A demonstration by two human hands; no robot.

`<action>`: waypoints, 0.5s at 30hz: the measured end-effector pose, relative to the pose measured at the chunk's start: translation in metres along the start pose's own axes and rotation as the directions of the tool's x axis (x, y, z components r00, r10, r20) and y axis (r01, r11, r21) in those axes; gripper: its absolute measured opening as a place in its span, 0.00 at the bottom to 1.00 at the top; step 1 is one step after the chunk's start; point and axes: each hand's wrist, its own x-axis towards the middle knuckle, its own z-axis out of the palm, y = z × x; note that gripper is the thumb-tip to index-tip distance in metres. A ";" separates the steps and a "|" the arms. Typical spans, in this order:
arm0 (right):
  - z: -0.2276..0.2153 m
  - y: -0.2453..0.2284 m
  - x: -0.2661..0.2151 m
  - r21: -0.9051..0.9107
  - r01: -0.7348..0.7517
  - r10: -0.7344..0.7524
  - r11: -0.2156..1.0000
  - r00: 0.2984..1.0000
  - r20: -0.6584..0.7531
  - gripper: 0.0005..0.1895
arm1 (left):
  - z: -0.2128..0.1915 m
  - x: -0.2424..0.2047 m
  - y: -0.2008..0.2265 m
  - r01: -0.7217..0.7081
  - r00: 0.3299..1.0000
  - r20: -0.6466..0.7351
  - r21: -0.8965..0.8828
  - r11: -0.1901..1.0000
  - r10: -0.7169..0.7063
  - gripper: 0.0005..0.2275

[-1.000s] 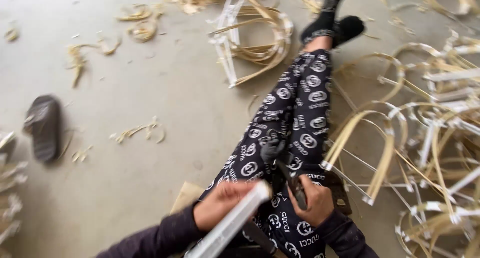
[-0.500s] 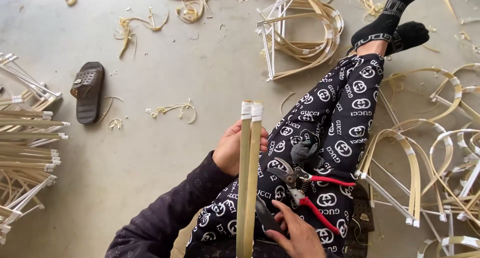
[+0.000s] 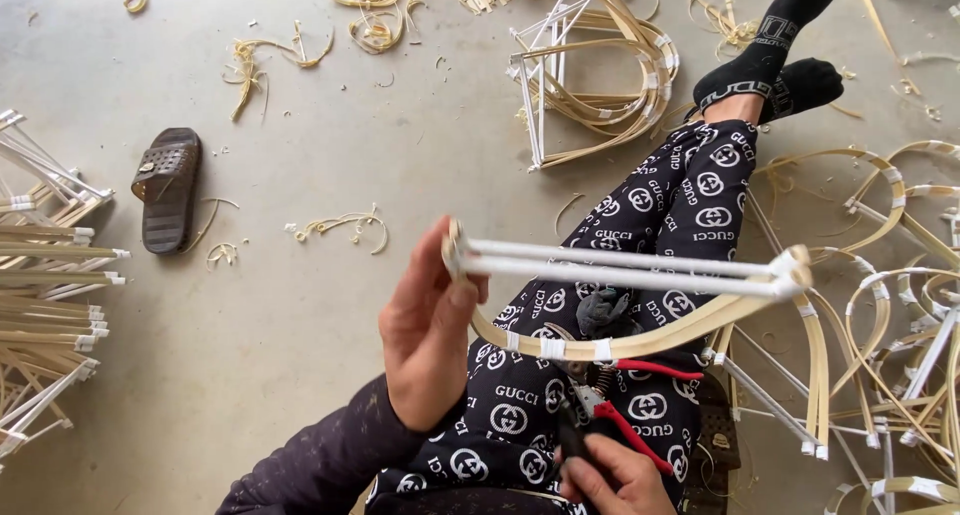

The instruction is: Assembling and securing curved bamboo components into small structural frames using wire and cutters.

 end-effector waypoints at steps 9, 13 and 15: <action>-0.012 -0.065 0.007 0.391 0.060 0.035 0.918 0.972 -0.230 0.39 | 0.021 -0.047 0.016 -0.147 0.972 0.211 0.205 0.968 0.103 0.22; -0.024 -0.034 0.032 0.370 0.228 -0.127 0.901 0.952 -0.277 0.32 | 0.040 -0.042 0.029 -0.087 0.957 0.284 0.107 0.990 0.053 0.19; -0.027 -0.029 0.039 0.375 0.316 -0.217 0.872 0.934 -0.285 0.28 | 0.045 -0.023 0.039 -0.007 0.949 0.316 0.046 0.999 -0.008 0.18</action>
